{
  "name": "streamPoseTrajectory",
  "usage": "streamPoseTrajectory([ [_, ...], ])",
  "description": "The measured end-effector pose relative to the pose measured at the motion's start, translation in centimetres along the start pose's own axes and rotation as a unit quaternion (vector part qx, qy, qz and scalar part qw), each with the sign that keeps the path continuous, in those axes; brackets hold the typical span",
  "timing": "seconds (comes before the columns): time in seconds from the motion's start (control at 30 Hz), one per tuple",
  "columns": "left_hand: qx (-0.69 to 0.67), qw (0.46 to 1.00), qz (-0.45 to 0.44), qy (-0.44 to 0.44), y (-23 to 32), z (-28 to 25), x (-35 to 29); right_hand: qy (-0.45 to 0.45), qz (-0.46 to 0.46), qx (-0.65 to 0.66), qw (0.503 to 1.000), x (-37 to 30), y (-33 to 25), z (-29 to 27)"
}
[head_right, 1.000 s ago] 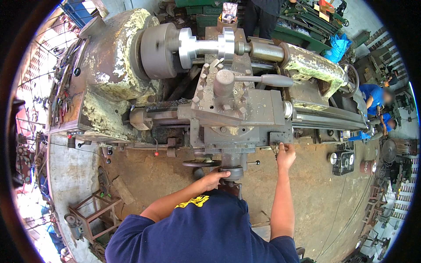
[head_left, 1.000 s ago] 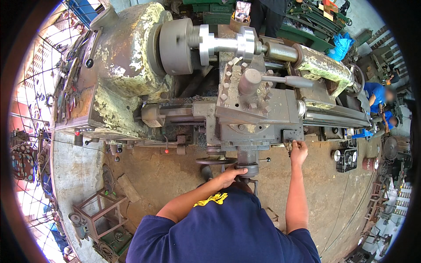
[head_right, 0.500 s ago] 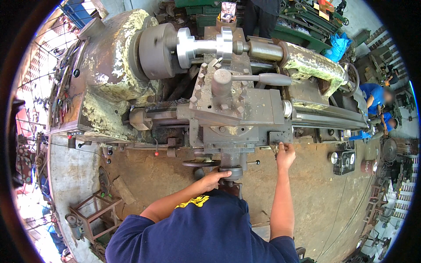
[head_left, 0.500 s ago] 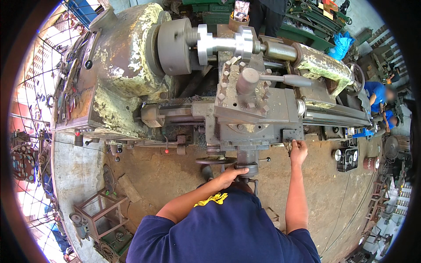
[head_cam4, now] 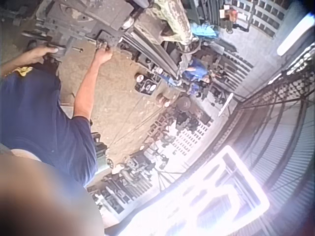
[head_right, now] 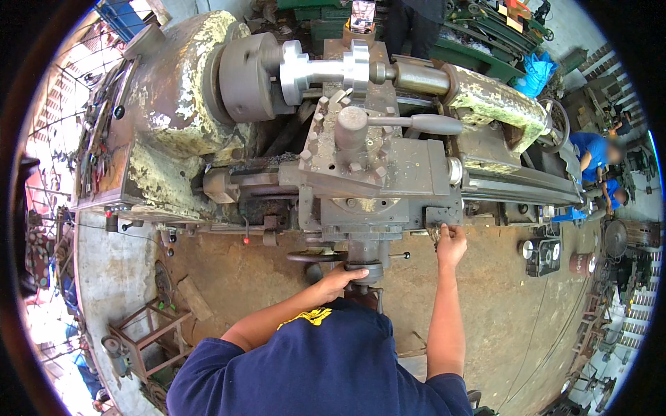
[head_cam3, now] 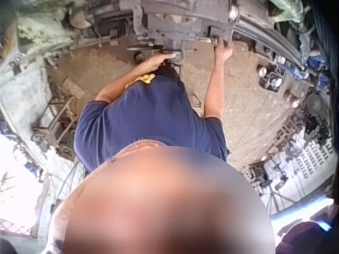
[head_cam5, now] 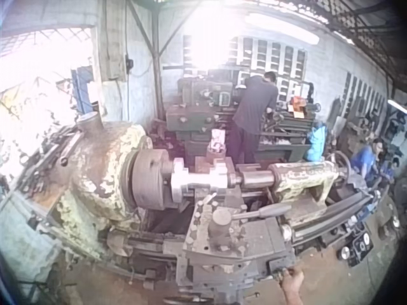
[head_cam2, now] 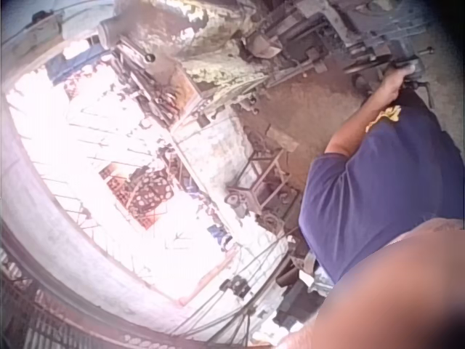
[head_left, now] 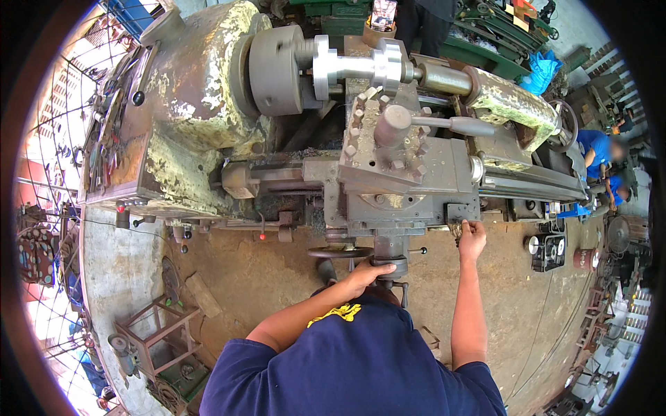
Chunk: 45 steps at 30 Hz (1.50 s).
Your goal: The person operates a metal lathe, turning the handwheel to advance the cutting tool along a rotating metal workpiece. The person uses both hands to control the tool carriage and monitor the cut, producing metal shavings as the workpiece is machined.
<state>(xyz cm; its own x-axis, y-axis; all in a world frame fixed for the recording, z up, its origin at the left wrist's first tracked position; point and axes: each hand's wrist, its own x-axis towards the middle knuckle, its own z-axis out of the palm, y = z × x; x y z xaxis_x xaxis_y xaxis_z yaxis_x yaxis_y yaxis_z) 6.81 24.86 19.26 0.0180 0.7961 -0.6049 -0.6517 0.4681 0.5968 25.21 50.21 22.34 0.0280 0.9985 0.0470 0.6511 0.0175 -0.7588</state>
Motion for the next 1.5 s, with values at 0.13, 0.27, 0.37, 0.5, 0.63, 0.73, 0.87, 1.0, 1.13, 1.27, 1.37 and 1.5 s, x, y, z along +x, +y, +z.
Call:
streamPoseTrajectory([
  [0.13, -0.006, 1.0, 0.005, -0.009, 0.5, 0.2, -0.3, 0.001, -0.001, -0.01, 1.0, -0.2, -0.6, -0.2],
  [0.27, -0.007, 1.0, 0.014, -0.013, 0.6, 0.0, -0.6, 0.006, -0.019, -0.009, 1.0, -0.2, -0.6, -0.2],
  [0.37, -0.037, 0.999, 0.027, -0.023, 0.2, -0.3, -0.6, 0.01, -0.026, -0.004, 1.0, -0.1, -0.4, -0.1],
  [0.5, -0.038, 0.996, -0.019, -0.08, -0.6, -1.7, 0.0, 0.007, 0.004, 0.001, 1.0, 0.0, -0.1, 0.0],
  [0.63, -0.064, 0.991, -0.014, -0.12, -1.8, -2.9, 1.0, 0.007, -0.004, 0.015, 1.0, 0.0, 0.1, 0.0],
  [0.73, -0.088, 0.982, -0.049, -0.162, -2.5, -3.7, 1.6, 0.004, 0.002, 0.018, 1.0, 0.1, 0.3, 0.0],
  [0.87, -0.112, 0.978, -0.037, -0.174, -3.1, -4.0, 2.1, -0.004, 0.01, 0.025, 1.0, 0.3, 0.7, 0.2],
  [1.0, -0.13, 0.976, -0.043, -0.166, -3.2, -3.9, 2.0, -0.013, 0.032, 0.045, 0.998, 0.4, 0.9, 0.2],
  [1.13, -0.136, 0.977, -0.036, -0.162, -3.2, -3.8, 2.0, -0.017, 0.021, 0.039, 0.999, 0.4, 0.8, 0.1],
  [1.27, -0.124, 0.979, -0.042, -0.157, -3.3, -3.7, 2.1, -0.014, 0.016, 0.039, 0.999, 0.2, 0.4, 0.0],
  [1.37, -0.108, 0.984, -0.035, -0.136, -3.0, -3.4, 1.9, -0.015, 0.015, 0.035, 0.999, 0.2, 0.1, -0.1],
  [1.5, -0.09, 0.988, -0.017, -0.128, -2.3, -2.7, 1.3, -0.01, 0.007, 0.033, 0.999, 0.1, 0.0, -0.1],
])
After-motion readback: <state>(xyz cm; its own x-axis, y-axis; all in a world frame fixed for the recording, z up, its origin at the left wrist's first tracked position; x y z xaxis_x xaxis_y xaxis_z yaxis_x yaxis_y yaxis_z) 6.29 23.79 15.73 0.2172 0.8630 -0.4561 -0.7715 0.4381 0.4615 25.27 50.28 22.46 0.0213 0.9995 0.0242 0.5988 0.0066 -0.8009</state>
